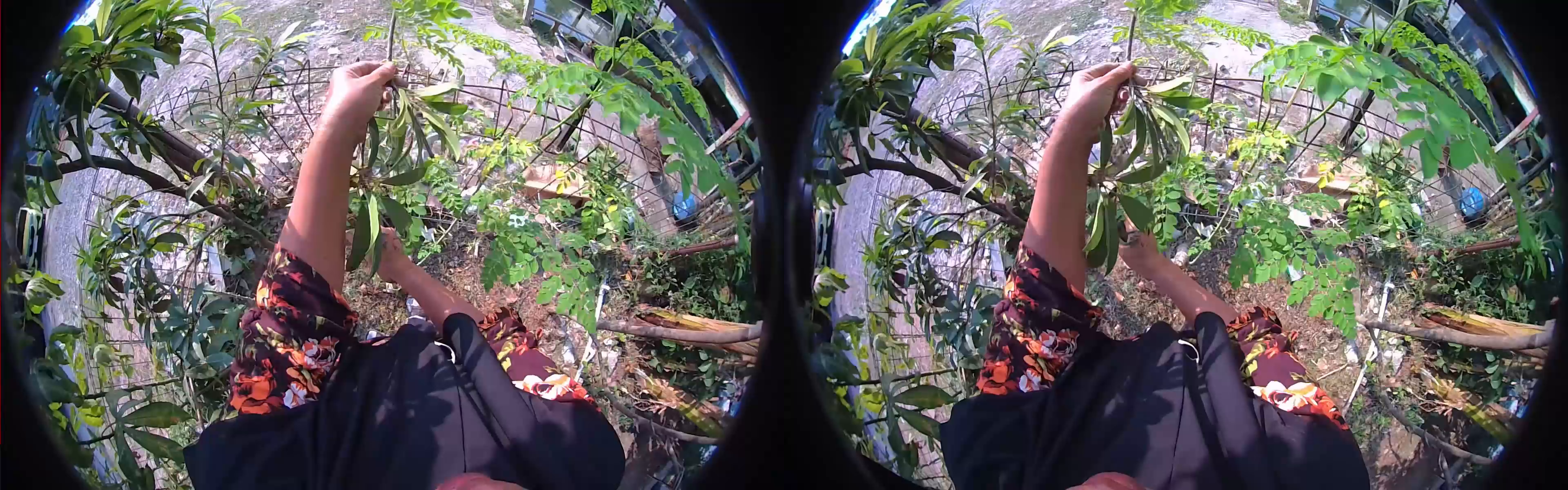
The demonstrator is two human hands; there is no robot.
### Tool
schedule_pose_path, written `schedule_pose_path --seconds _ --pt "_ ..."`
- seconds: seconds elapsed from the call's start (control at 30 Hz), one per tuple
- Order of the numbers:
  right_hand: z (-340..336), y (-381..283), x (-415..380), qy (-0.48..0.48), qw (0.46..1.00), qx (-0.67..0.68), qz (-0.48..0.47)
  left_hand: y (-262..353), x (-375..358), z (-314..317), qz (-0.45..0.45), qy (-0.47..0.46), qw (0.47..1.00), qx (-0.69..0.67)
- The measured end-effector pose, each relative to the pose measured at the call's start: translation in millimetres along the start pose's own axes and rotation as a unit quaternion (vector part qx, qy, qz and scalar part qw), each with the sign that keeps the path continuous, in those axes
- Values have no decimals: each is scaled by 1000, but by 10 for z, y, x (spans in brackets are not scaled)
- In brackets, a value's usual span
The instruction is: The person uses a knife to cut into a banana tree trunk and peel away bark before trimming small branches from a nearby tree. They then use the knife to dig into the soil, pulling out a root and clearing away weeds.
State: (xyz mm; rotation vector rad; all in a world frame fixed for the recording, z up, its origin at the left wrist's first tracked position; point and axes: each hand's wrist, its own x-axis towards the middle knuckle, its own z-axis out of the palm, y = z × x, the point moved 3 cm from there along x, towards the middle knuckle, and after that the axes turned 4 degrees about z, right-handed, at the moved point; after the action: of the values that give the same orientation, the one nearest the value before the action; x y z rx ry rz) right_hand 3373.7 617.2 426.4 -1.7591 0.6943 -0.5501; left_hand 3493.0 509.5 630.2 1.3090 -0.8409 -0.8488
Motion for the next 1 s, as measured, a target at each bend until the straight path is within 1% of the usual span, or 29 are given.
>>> schedule_pose_path --seconds 0.03,0.07,0.1,0.13,0.17,0.2,0.23,0.27,0.3,0.33,0.37,0.4,0.43,0.5,0.53,0.57,0.63,0.7,0.73,0.77,0.83,0.87,0.9,0.97,1.0 --pt "-145 -42 -16 18 918 -364 -155 100 78 115 7 3 998 -63" --pt "-306 -58 83 125 970 -87 -192 187 161 222 -4 49 992 -114" --pt "-552 -479 71 149 979 -49 -132 246 280 286 39 29 986 -158" --pt "-635 -351 106 143 988 21 -47 294 382 361 105 39 965 -236" --pt "-662 -246 135 136 986 90 36 359 458 376 171 49 933 -314" --pt "-684 -273 190 195 954 228 -27 378 557 424 235 48 905 -350" --pt "-792 -269 210 217 961 173 -15 326 717 454 237 44 894 -378" --pt "-738 -14 279 187 878 430 97 219 848 492 205 66 929 -300" --pt "-853 -249 297 217 909 354 41 191 891 532 171 87 956 -220" --pt "-964 -351 257 187 945 264 58 150 941 465 31 102 984 142" --pt "-993 -151 283 180 971 152 41 -10 812 517 47 78 982 164" --pt "-937 -4 252 171 967 178 60 -698 1285 318 91 -48 995 -12" --pt "-894 102 221 164 964 196 77 -969 1482 213 93 -46 995 -13" --pt "-847 189 181 170 960 199 98 -1189 1582 131 66 -98 990 75" --pt "-858 197 163 170 959 200 106 -616 957 336 172 54 980 86" --pt "-880 206 158 172 958 200 111 -750 1003 295 171 207 939 217" --pt "-945 202 149 176 957 197 117 -587 589 395 231 338 903 129" --pt "-961 224 138 182 956 198 121 -576 282 462 352 310 879 86" --pt "-947 235 99 184 955 196 123 -681 177 467 310 285 903 82" --pt "-941 244 110 186 954 198 124 -768 108 466 273 281 919 34" --pt "-908 247 147 192 950 210 125 -1256 56 329 185 272 941 -82" --pt "-894 236 147 194 949 213 126 -1322 -44 244 255 313 907 118" --pt "-878 230 134 197 948 216 130 -1258 -143 242 218 314 913 146" --pt "-847 231 100 202 943 223 140 -1333 -121 219 197 226 940 166" --pt "-826 226 47 205 941 223 147 -1262 -125 255 180 182 946 199"
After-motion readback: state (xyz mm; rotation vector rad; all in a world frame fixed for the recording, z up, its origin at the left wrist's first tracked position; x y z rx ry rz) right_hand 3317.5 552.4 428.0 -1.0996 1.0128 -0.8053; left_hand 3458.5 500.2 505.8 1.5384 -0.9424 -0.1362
